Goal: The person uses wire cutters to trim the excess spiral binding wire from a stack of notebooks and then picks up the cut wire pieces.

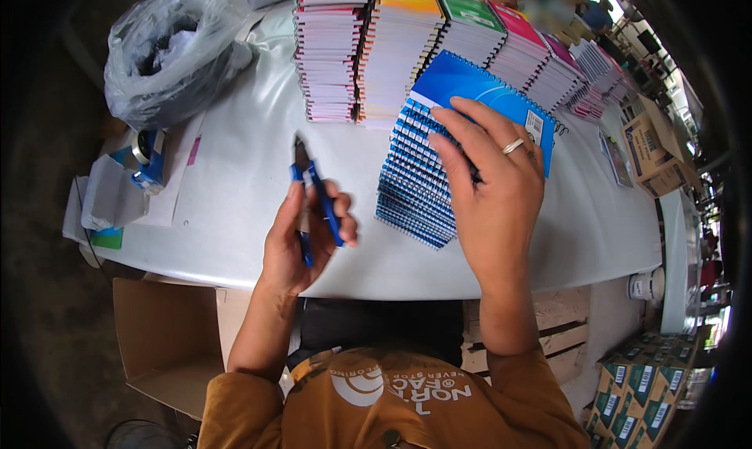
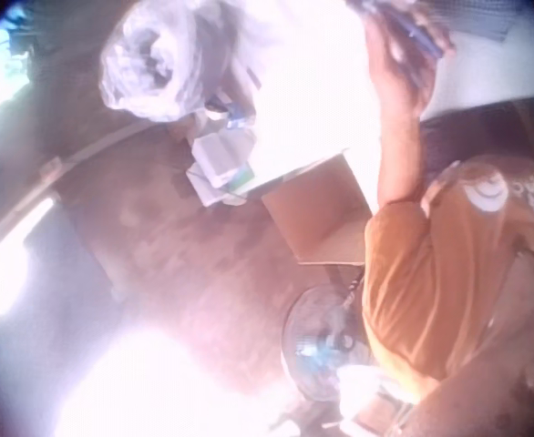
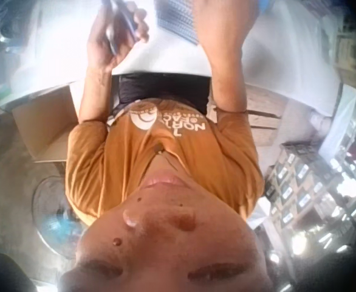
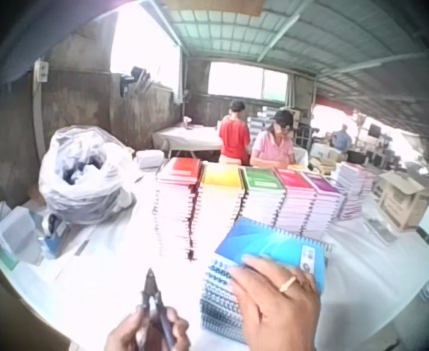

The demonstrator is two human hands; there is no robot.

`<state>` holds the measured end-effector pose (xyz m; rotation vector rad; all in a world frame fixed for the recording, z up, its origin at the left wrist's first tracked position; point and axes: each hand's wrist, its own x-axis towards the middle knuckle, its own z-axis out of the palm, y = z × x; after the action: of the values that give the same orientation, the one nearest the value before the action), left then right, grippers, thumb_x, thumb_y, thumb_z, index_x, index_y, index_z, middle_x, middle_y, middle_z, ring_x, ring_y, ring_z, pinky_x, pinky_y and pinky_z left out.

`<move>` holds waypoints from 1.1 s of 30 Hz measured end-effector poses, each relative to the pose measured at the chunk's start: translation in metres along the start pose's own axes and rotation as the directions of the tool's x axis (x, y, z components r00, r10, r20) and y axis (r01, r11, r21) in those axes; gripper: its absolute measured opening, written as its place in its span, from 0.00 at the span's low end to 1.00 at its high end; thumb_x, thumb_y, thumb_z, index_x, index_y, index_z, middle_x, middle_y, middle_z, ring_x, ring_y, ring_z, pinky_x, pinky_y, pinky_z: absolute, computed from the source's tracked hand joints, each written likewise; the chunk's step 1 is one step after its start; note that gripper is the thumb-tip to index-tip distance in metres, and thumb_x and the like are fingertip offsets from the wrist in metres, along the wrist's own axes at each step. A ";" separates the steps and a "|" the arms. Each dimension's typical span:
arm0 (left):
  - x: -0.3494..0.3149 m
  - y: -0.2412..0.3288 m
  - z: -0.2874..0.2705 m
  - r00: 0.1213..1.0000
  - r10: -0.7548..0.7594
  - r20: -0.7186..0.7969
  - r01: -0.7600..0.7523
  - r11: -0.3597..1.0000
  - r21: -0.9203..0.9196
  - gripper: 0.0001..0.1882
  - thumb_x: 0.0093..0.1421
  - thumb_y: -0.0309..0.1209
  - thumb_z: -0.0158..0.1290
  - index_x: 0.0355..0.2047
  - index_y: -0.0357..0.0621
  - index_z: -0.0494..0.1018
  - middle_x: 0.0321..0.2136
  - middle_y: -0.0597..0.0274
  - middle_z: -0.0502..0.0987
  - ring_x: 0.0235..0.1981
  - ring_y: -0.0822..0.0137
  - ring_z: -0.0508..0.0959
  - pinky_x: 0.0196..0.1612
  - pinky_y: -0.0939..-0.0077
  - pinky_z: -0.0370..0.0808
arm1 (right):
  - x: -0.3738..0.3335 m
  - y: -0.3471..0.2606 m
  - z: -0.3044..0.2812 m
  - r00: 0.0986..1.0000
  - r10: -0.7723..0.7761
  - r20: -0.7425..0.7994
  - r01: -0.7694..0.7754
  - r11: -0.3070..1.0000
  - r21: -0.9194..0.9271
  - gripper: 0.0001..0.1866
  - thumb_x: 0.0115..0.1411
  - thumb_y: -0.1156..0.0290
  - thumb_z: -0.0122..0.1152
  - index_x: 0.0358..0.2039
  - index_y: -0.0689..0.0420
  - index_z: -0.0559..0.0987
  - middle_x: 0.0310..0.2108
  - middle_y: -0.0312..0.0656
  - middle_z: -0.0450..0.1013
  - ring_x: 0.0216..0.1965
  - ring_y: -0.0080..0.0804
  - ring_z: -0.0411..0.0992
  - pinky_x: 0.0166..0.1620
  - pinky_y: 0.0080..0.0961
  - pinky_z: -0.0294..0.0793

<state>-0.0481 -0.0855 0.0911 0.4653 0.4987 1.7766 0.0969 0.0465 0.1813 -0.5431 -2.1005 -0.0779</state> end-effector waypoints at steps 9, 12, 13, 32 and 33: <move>0.027 -0.020 0.052 0.891 -0.176 0.418 0.295 0.925 -0.239 0.36 0.64 0.54 0.26 0.57 0.31 0.54 0.44 0.47 0.70 0.48 0.52 0.71 0.53 0.54 0.65 | 0.003 0.003 0.005 0.997 0.045 -0.056 -0.041 0.996 0.075 0.06 0.47 0.72 0.61 0.29 0.52 0.80 0.32 0.36 0.77 0.35 0.34 0.74 0.40 0.30 0.67; 0.027 -0.021 0.047 0.861 -0.147 0.486 0.302 0.918 -0.257 0.36 0.64 0.54 0.25 0.57 0.31 0.54 0.44 0.46 0.70 0.48 0.50 0.71 0.53 0.52 0.64 | 0.004 0.003 0.005 0.997 0.049 -0.052 -0.044 0.995 0.086 0.06 0.47 0.72 0.61 0.29 0.51 0.80 0.32 0.35 0.77 0.34 0.34 0.74 0.39 0.30 0.68; 0.027 -0.020 0.047 0.846 -0.138 0.515 0.304 0.919 -0.252 0.36 0.64 0.54 0.25 0.57 0.31 0.54 0.44 0.46 0.70 0.48 0.50 0.71 0.53 0.52 0.64 | 0.004 0.004 0.005 0.997 0.046 -0.054 -0.041 0.996 0.082 0.06 0.47 0.72 0.62 0.28 0.51 0.80 0.32 0.35 0.77 0.34 0.34 0.74 0.39 0.29 0.68; 0.014 0.001 0.054 0.943 -0.311 0.120 0.325 0.937 -0.125 0.36 0.62 0.56 0.29 0.51 0.33 0.60 0.32 0.49 0.72 0.35 0.58 0.75 0.37 0.65 0.72 | 0.003 -0.002 -0.001 0.998 0.066 -0.012 -0.065 0.997 0.044 0.11 0.42 0.74 0.68 0.30 0.52 0.81 0.34 0.37 0.78 0.35 0.28 0.74 0.41 0.23 0.70; 0.013 0.002 0.051 0.953 -0.287 0.095 0.286 0.958 0.018 0.35 0.63 0.56 0.29 0.49 0.33 0.61 0.30 0.50 0.72 0.32 0.60 0.74 0.35 0.67 0.72 | 0.003 -0.003 -0.001 0.997 0.070 -0.016 -0.069 0.996 0.049 0.10 0.42 0.74 0.68 0.29 0.52 0.81 0.33 0.37 0.78 0.35 0.28 0.74 0.41 0.23 0.70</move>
<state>-0.0247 -0.0682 0.1354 0.4553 0.4757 1.4670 0.0947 0.0449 0.1847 -0.5833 -2.0585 0.0082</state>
